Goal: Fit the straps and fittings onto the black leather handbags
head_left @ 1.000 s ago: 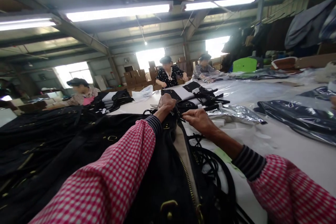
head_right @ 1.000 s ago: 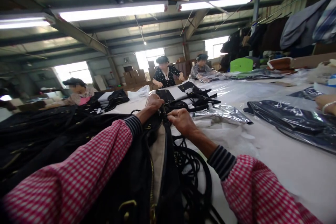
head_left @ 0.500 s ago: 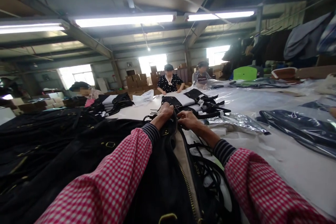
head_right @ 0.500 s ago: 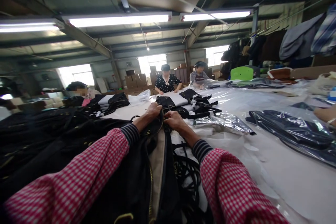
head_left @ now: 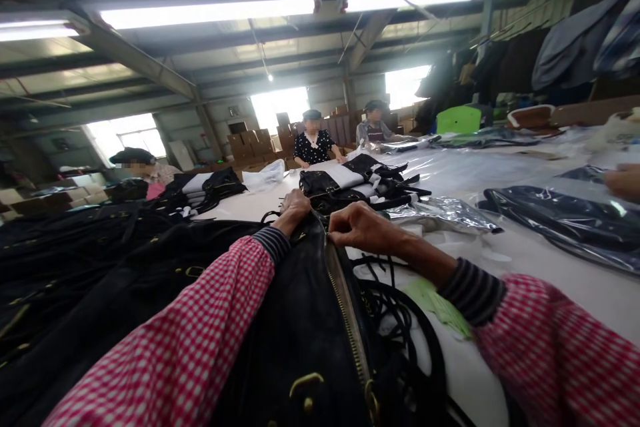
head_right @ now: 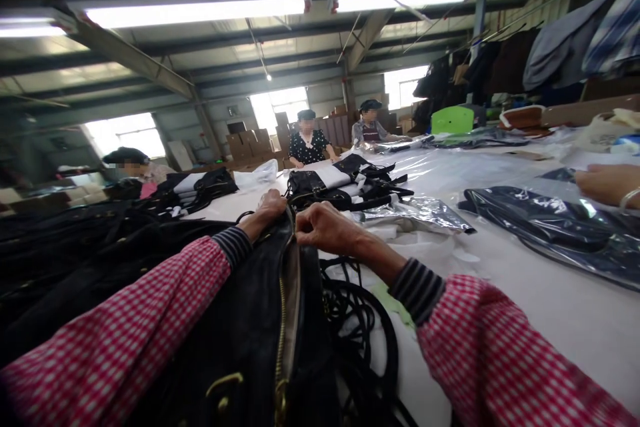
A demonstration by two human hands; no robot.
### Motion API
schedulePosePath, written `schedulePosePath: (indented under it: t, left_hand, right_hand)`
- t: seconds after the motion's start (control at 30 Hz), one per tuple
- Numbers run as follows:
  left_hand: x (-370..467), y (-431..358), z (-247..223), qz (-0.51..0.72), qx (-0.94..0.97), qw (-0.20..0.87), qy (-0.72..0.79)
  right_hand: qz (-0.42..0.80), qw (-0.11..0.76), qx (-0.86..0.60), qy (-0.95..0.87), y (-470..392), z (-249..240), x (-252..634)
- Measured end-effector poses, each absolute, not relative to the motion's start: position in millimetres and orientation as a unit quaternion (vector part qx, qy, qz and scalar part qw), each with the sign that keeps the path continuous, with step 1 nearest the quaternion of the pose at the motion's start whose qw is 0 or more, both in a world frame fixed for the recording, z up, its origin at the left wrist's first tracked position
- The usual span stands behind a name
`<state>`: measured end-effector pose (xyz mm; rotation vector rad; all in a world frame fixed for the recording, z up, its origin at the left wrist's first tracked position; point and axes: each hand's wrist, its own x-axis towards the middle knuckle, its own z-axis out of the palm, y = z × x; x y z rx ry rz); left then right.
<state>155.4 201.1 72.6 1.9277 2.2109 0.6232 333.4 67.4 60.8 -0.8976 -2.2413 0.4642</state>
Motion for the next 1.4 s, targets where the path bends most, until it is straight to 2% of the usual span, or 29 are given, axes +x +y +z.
schedulePosePath:
  t: [0.13,0.27,0.47,0.6,0.7,0.8,0.97,1.1,1.17,1.23,1.3,1.4]
  left_hand:
    - [158.2,200.3,71.4,0.216,0.634,0.042,0.741]
    - [160.8,198.5,74.6,0.236,0.652,0.006,0.721]
    - [152.0,163.7,100.7,0.237,0.720,-0.024,0.651]
    - [142.6,95.8,123.8,0.190,0.837,-0.073,0.507]
    - [132.1,38.6,123.8,0.098,0.922,-0.016,0.375]
    - [120.4,4.8,105.1,0.038,0.944,0.048,0.324]
    - [114.4,7.7,79.8,0.051,0.934,0.053,0.350]
    - [118.0,1.2,91.2,0.078,0.928,0.043,0.362]
    - [116.9,-23.6,102.4,0.137,0.922,0.056,0.357]
    - [113.5,-61.7,112.7,0.184,0.926,0.087,0.317]
    - [109.4,-104.6,120.3,0.169,0.947,0.113,0.248]
    - [105.0,-154.4,124.5,0.089,0.969,0.144,0.180]
  right_hand:
    - [0.285,0.337,-0.318,-0.839,5.6,58.1,346.7]
    - [0.326,0.356,-0.320,-0.815,-11.3,50.6,348.3]
    - [0.281,0.377,-0.323,-0.821,-9.9,45.9,346.6]
    - [0.260,0.375,-0.323,-0.829,-17.9,45.9,347.5]
    - [0.259,0.386,-0.314,-0.828,-19.9,42.9,347.0]
    - [0.248,0.394,-0.313,-0.828,-19.8,37.4,345.2]
    - [0.281,0.366,-0.326,-0.825,-27.5,35.9,345.4]
    - [0.174,0.374,-0.367,-0.834,-57.6,51.6,356.2]
    - [0.157,0.391,-0.373,-0.826,-83.0,59.4,362.6]
    - [0.210,0.375,-0.381,-0.819,-109.1,62.6,365.8]
    - [0.258,0.353,-0.392,-0.809,-129.2,60.7,364.8]
    - [0.268,0.360,-0.392,-0.803,-141.5,52.8,360.0]
